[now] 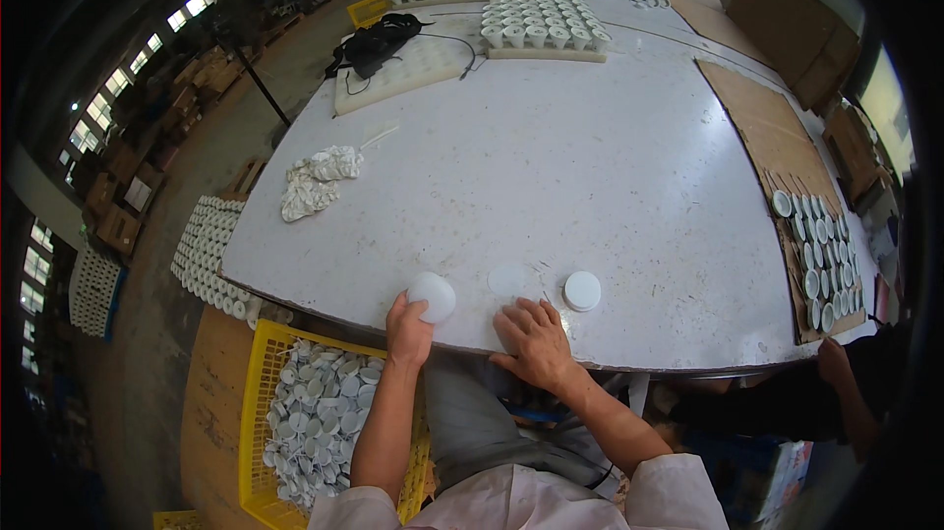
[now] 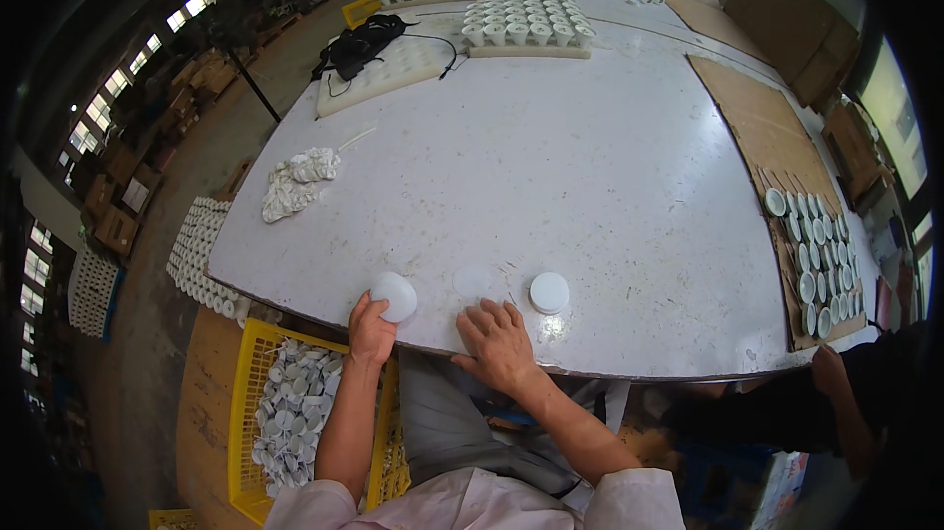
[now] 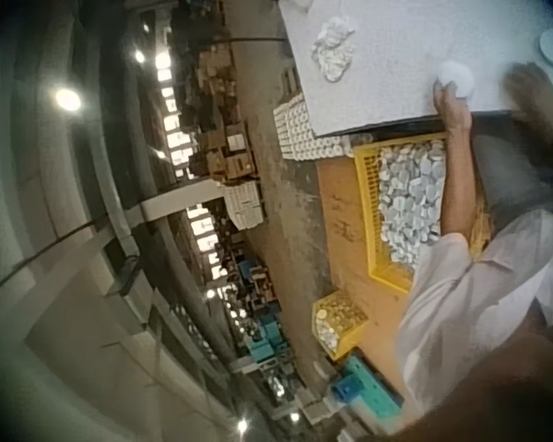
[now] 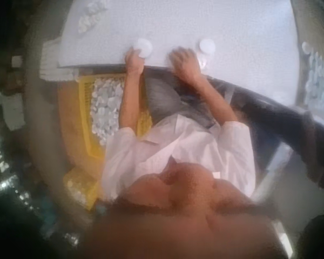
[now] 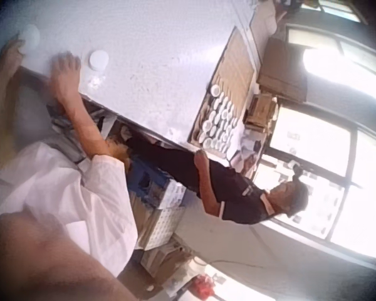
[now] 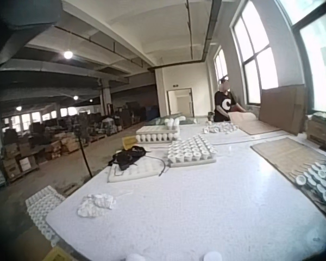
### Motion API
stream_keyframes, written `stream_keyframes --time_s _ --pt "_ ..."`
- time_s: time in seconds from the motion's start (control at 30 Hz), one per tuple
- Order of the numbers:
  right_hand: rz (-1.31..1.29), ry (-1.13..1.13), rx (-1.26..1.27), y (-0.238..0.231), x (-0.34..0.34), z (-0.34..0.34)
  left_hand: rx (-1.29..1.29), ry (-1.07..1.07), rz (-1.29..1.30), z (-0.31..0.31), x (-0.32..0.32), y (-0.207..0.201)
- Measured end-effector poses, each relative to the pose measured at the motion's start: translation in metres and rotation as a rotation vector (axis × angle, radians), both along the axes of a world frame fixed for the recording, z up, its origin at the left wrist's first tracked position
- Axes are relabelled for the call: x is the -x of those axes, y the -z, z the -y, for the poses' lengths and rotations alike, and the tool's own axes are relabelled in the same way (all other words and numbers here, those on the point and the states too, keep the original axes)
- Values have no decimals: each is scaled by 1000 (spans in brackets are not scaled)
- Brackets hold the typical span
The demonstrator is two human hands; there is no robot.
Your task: The person assembles light fixtures by taking lamp housings, fitting circular diffuser discs onto them by hand, and placing the assembled units on the table.
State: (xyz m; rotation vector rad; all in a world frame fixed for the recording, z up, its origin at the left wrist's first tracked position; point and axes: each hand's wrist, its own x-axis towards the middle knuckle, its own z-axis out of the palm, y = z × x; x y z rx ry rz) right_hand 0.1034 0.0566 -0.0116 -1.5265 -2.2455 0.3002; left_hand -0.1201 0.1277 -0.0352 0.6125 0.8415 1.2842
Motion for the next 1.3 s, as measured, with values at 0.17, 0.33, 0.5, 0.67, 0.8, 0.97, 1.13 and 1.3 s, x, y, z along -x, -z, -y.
stream_keyframes --time_s 0.17,0.33,0.5,0.67,0.8,0.97,1.13,1.3 --pt "-246 159 -57 14 -4 -16 1 18 94 -1 -6 1" --pt "-63 292 93 -13 -9 -77 33 45 75 5 -15 9" --pt "18 232 297 -20 -10 -98 -5 23 85 11 -18 8" --pt "-180 211 340 -19 -10 -96 -23 28 122 9 -19 3" --pt "-439 218 259 -28 -7 -81 -144 12 -85 7 -22 8" --pt "-223 65 76 -5 -4 -74 -433 197 -592 7 -27 14" --pt "-488 -89 94 5 6 -63 -427 227 -710 9 -28 15" --pt "-618 -78 -43 -8 18 -37 -528 189 -653 15 -50 10"
